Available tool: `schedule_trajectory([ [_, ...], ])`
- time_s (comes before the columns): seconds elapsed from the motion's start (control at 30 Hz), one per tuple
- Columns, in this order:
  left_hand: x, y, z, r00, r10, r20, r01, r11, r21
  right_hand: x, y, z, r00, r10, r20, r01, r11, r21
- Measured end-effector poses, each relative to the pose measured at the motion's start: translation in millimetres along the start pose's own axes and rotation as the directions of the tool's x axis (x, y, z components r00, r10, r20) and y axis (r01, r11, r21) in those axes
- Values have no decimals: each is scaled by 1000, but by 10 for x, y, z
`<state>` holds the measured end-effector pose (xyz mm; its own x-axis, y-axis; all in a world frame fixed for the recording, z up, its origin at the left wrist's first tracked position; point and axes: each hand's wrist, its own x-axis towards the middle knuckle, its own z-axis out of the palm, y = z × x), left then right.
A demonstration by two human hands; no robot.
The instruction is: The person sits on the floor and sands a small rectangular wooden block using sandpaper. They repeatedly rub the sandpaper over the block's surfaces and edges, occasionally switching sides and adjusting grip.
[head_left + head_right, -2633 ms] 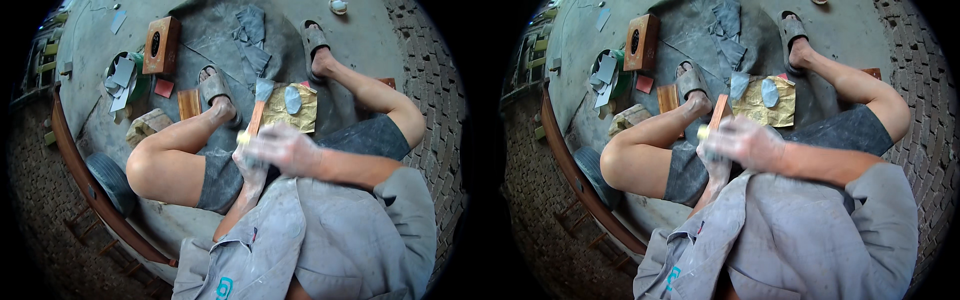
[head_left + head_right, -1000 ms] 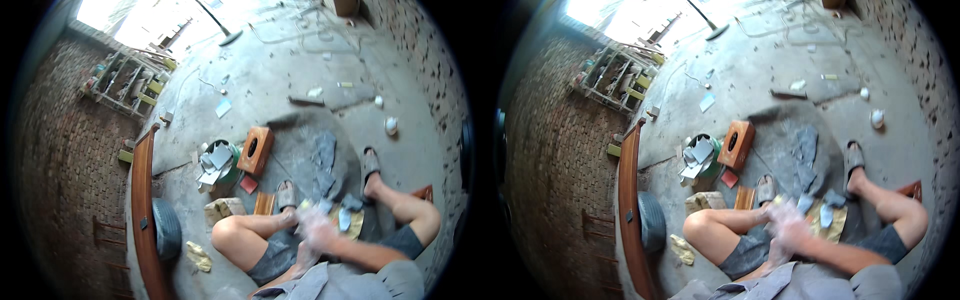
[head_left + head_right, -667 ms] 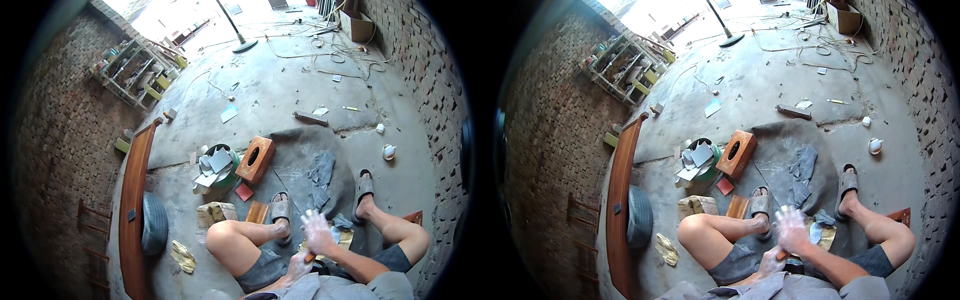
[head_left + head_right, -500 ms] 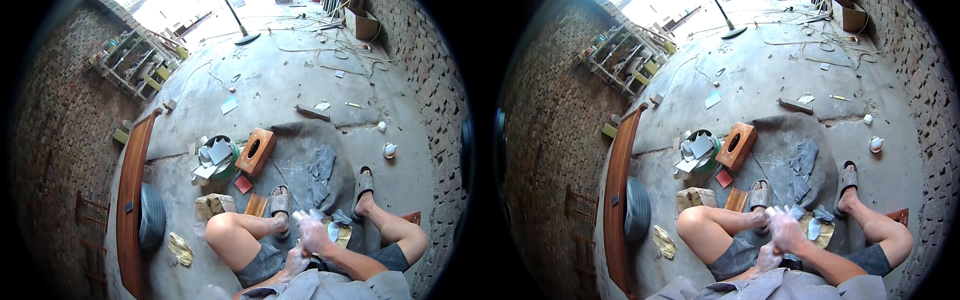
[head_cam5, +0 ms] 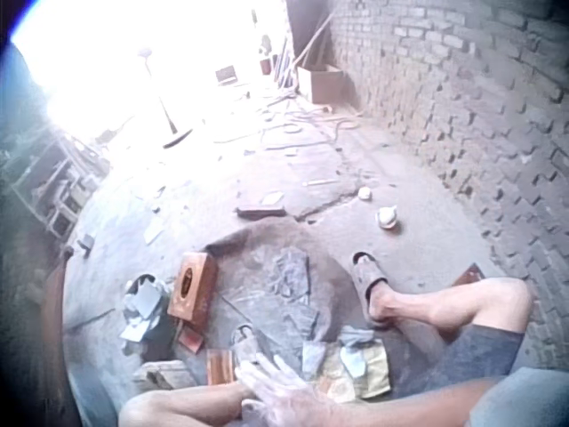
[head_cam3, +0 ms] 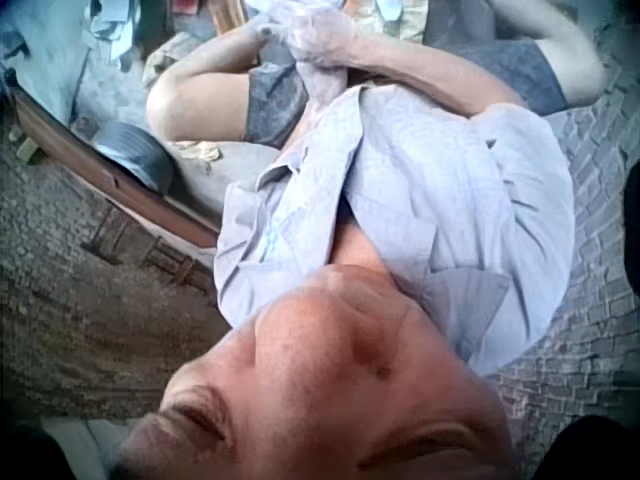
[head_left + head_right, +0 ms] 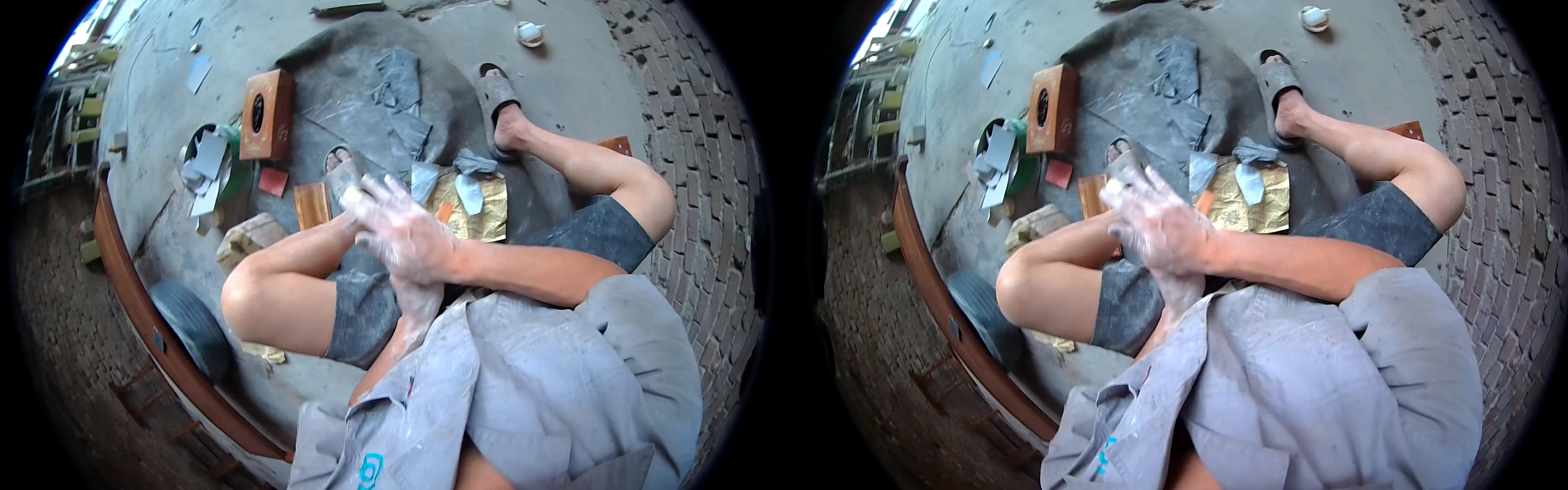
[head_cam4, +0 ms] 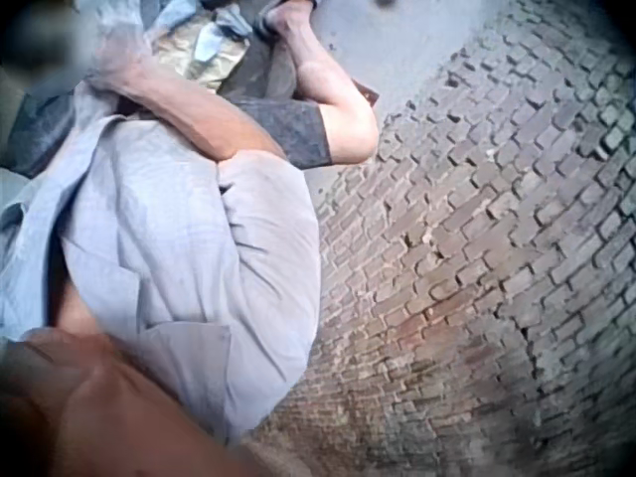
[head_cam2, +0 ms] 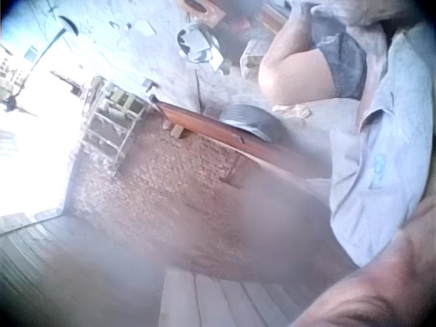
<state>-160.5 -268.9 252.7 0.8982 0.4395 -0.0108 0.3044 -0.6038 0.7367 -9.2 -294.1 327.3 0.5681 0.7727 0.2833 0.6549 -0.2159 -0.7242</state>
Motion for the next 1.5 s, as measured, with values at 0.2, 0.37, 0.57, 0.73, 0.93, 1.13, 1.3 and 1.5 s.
schedule_trajectory([
  [0.2,198,182,-222,988,-146,-44,116,908,-402,3,-153,76,992,65,-106,-70,996,-46],
  [0.37,275,477,-449,960,-264,87,276,860,-429,29,783,71,983,167,78,-110,870,-480],
  [0.57,388,465,-463,954,-295,63,286,820,-496,-598,2001,-300,518,842,149,-855,514,70],
  [0.73,352,429,-486,938,-335,86,331,800,-501,-1151,2209,-124,393,884,253,-899,427,-96],
  [0.93,391,416,-490,926,-373,60,355,802,-480,-1048,2502,347,701,713,17,-711,701,-58],
  [1.13,487,472,-378,875,-482,54,444,751,-489,-303,3002,681,661,720,-213,-749,650,-130],
  [1.3,509,422,-402,837,-537,108,519,714,-469,248,3007,1008,615,776,-143,-779,567,-268],
  [1.5,646,471,-283,877,-477,56,429,727,-535,281,2933,765,675,738,6,-738,675,-9],
])
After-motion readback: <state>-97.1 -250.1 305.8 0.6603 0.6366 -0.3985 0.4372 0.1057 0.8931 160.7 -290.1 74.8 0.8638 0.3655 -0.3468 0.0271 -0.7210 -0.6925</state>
